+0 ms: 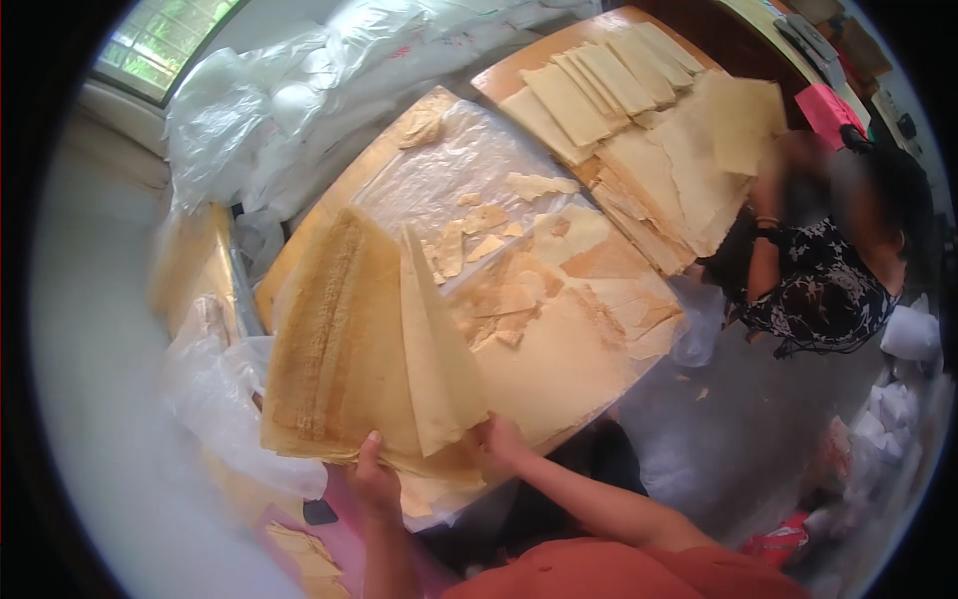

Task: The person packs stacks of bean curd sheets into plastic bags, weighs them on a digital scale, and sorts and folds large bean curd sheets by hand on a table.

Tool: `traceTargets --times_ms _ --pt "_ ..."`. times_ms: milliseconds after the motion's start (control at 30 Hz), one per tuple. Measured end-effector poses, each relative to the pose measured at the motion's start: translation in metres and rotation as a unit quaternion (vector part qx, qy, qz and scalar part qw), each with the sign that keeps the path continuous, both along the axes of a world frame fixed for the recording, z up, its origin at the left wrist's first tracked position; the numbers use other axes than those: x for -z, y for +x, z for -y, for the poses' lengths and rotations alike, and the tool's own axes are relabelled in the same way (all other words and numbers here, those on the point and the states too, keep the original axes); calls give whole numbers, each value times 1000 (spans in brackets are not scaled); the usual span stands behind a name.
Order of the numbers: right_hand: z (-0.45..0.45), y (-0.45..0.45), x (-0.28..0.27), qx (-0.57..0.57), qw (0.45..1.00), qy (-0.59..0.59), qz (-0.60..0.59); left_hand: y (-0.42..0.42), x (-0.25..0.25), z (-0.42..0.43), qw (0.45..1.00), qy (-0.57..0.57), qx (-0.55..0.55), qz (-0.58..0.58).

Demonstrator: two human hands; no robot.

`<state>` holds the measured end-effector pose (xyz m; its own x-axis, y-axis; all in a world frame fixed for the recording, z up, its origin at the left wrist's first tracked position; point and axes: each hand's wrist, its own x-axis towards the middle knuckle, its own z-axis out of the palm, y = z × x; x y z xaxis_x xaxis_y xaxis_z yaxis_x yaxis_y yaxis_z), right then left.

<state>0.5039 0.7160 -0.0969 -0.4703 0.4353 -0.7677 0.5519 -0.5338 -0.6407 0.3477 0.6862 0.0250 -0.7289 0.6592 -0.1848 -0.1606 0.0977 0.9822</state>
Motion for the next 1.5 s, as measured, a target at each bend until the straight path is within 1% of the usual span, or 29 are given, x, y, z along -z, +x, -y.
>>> traceTargets --times_ms 67,100,167,200,267,300,333,367,400,433,533,633,767,867,933,967,1000,1033,1067,1100,1133,1167,1200,1233,1300,1367,1433,1467,1500 --pt "3 -13 20 161 984 57 -57 -1 -13 4 994 -61 11 -94" --pt "3 -19 17 156 984 61 -62 -10 -9 12 994 -58 6 -98" --pt "-2 -28 7 294 911 162 -240 -29 9 30 975 -125 57 -177" --pt "-5 -33 3 290 911 164 -244 -25 3 26 975 -122 51 -180" --pt "-13 -40 -11 257 871 310 -281 -6 -13 15 979 -146 -11 -145" --pt "-23 -42 -35 137 865 420 -238 -8 -10 17 979 -143 -14 -146" --pt "-33 -43 -66 16 835 518 -186 -10 -1 22 992 -104 4 -78" --pt "-40 -42 -89 65 824 518 -220 -13 12 28 998 -63 24 -9" --pt "-45 -42 -108 113 810 517 -252 -27 29 40 992 -57 112 14" --pt "-48 -44 -121 91 812 524 -240 -16 24 35 992 -56 113 15" --pt "-48 -47 -138 17 796 574 -190 36 4 8 986 111 8 -122" --pt "-43 -50 -140 -59 794 587 -150 22 6 22 984 27 29 -175" --pt "-40 -57 -144 -73 816 547 -173 -26 3 46 947 -139 69 -281" --pt "-39 -54 -137 -90 805 532 -248 -49 5 54 894 -256 109 -352" --pt "-28 -48 -95 67 862 358 -353 -44 9 52 846 -328 133 -399" --pt "-21 -32 -59 209 897 118 -370 -60 10 48 967 -181 61 -168" --pt "-8 -20 4 341 880 70 -322 -74 9 44 997 -18 -22 77" --pt "-6 10 47 388 913 49 -120 -78 -9 39 991 7 -51 125" --pt "30 41 161 545 835 46 -61 -83 -30 37 982 33 -81 168" --pt "60 81 254 498 850 130 110 -97 -38 45 983 28 -86 162" --pt "51 105 205 465 817 203 275 -114 -44 56 982 44 -103 152" --pt "56 119 208 579 757 166 252 -127 -51 64 981 58 -119 142" --pt "66 137 228 582 777 86 226 -132 -61 69 982 52 -121 138" --pt "69 140 233 580 779 79 226 -136 -73 72 984 47 -131 115" --pt "65 140 242 629 753 28 194 -143 -89 79 985 43 -144 87" --pt "55 140 216 664 733 -39 140 -151 -97 85 980 52 -177 70" --pt "39 133 184 770 619 -145 49 -157 -99 91 981 56 -171 66" --pt "49 139 196 730 660 -169 -54 -159 -100 94 983 53 -162 65" --pt "49 135 203 727 663 -169 -55 -161 -99 96 983 54 -164 64"
